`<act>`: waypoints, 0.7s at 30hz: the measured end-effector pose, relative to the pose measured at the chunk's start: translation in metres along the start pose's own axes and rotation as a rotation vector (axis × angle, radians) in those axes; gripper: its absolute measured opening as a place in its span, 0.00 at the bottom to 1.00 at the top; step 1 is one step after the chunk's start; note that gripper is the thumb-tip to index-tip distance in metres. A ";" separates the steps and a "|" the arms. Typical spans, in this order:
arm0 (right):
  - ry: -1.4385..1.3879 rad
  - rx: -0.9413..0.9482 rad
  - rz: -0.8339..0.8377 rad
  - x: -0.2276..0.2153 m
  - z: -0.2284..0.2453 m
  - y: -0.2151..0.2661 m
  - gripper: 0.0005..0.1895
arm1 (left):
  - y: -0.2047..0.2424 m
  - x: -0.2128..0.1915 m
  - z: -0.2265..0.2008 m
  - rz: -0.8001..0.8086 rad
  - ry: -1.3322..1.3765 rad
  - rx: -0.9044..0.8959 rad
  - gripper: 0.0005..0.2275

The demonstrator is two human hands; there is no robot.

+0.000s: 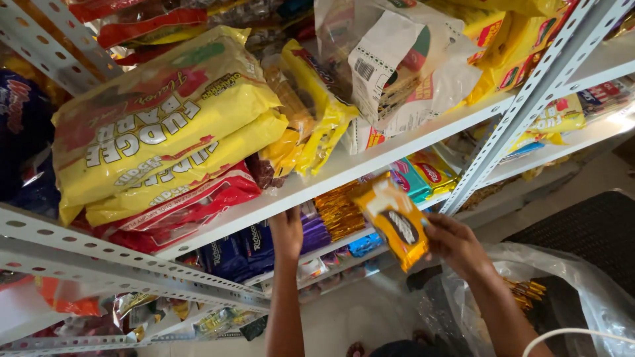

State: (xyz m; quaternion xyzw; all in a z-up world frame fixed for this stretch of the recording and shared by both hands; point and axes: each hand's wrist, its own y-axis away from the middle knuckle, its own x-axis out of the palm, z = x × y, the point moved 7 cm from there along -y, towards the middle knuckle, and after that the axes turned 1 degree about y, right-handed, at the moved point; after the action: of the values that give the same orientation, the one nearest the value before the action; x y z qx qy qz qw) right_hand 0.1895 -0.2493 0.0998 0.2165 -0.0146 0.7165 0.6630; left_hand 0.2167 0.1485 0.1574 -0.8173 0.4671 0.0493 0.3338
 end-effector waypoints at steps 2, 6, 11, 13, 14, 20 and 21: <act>-0.017 -0.065 0.031 0.011 0.011 -0.015 0.23 | -0.009 0.036 0.064 0.019 -0.066 0.059 0.11; -0.045 -0.139 0.081 0.053 0.049 -0.026 0.24 | -0.027 0.065 0.062 0.039 -0.227 0.303 0.10; -0.040 -0.204 0.099 0.081 0.064 -0.057 0.23 | -0.043 0.078 0.044 0.064 -0.251 0.304 0.07; -0.037 -0.227 0.129 0.091 0.069 -0.068 0.22 | -0.043 0.080 0.040 0.066 -0.283 0.339 0.06; -0.024 -0.202 0.131 0.097 0.071 -0.073 0.22 | -0.043 0.079 0.035 0.065 -0.262 0.349 0.06; 0.172 -0.250 0.239 0.138 0.096 -0.079 0.14 | -0.042 0.086 0.042 0.102 -0.205 0.322 0.07; 0.270 -0.295 0.233 0.138 0.095 -0.085 0.10 | -0.042 0.089 0.046 0.111 -0.193 0.314 0.07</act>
State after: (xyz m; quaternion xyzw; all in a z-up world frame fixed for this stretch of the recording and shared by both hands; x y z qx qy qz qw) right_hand 0.2947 -0.1380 0.2085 0.0159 -0.0553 0.8008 0.5961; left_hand 0.3104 0.1252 0.1075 -0.7195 0.4792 0.0725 0.4974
